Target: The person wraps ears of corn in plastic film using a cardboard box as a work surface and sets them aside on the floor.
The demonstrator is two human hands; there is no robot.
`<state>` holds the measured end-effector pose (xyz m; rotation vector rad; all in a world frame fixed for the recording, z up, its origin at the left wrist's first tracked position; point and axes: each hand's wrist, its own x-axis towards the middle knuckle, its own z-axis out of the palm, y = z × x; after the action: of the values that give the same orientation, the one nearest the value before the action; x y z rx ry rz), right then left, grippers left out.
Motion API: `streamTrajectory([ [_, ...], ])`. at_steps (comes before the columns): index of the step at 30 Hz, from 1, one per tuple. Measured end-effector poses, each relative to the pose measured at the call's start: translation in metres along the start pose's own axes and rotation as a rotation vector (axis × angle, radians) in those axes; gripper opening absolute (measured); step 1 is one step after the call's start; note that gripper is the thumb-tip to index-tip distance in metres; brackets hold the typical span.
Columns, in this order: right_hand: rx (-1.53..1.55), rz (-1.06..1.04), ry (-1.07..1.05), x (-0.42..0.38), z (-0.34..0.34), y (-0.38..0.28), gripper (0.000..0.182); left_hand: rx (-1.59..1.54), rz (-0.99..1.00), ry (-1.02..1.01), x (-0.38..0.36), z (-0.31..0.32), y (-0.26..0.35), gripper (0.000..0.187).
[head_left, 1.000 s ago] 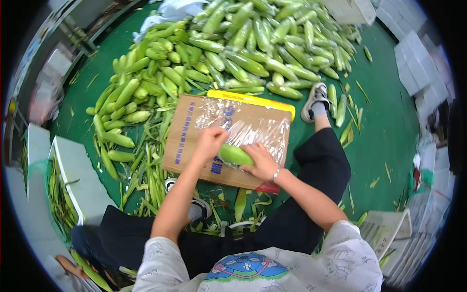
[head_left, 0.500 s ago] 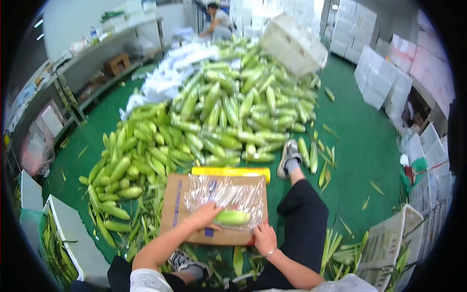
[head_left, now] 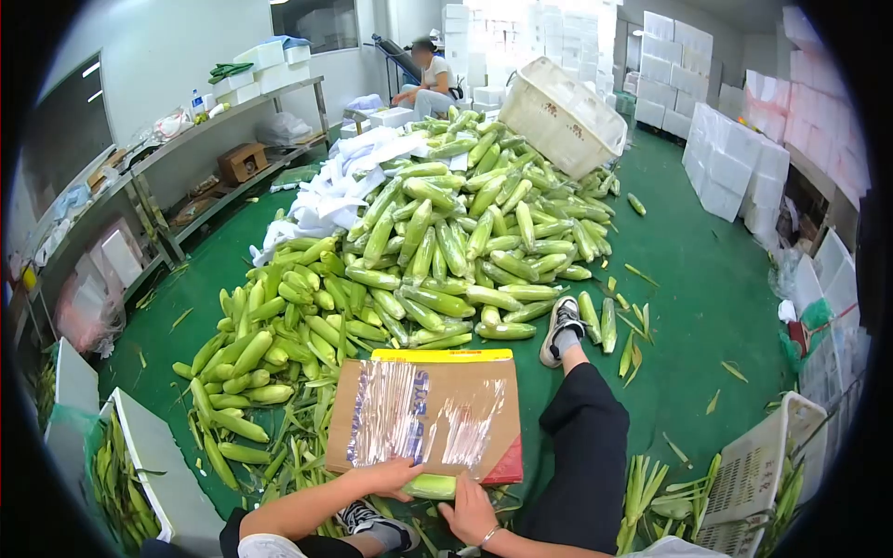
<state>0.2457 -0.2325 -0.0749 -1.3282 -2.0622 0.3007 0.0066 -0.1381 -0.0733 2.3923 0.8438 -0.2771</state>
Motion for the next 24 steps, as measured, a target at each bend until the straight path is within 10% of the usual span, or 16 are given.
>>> streamTrajectory([
  [3,-0.154,0.073,-0.095,0.034,0.018,-0.008,0.046,0.447,-0.243,0.09,0.001,-0.013,0.028,0.084],
  [13,-0.251,0.325,0.097,0.191,0.049,0.074,0.026,0.265,-0.29,0.78,0.012,-0.035,-0.004,0.064],
  [15,0.002,0.013,-0.275,0.211,0.059,0.088,0.025,0.357,-0.244,0.876,0.025,-0.031,-0.008,0.066],
  [18,0.27,0.113,-0.798,0.208,0.07,0.066,0.031,0.254,-0.199,0.721,0.035,-0.02,-0.042,0.068],
  [22,0.287,0.153,-1.019,0.191,0.042,0.054,0.04,0.159,0.0,0.589,0.024,-0.028,-0.029,0.063],
  [24,0.447,-0.103,-0.794,0.152,0.055,0.07,0.044,0.131,0.082,0.676,0.019,-0.02,-0.012,0.061],
])
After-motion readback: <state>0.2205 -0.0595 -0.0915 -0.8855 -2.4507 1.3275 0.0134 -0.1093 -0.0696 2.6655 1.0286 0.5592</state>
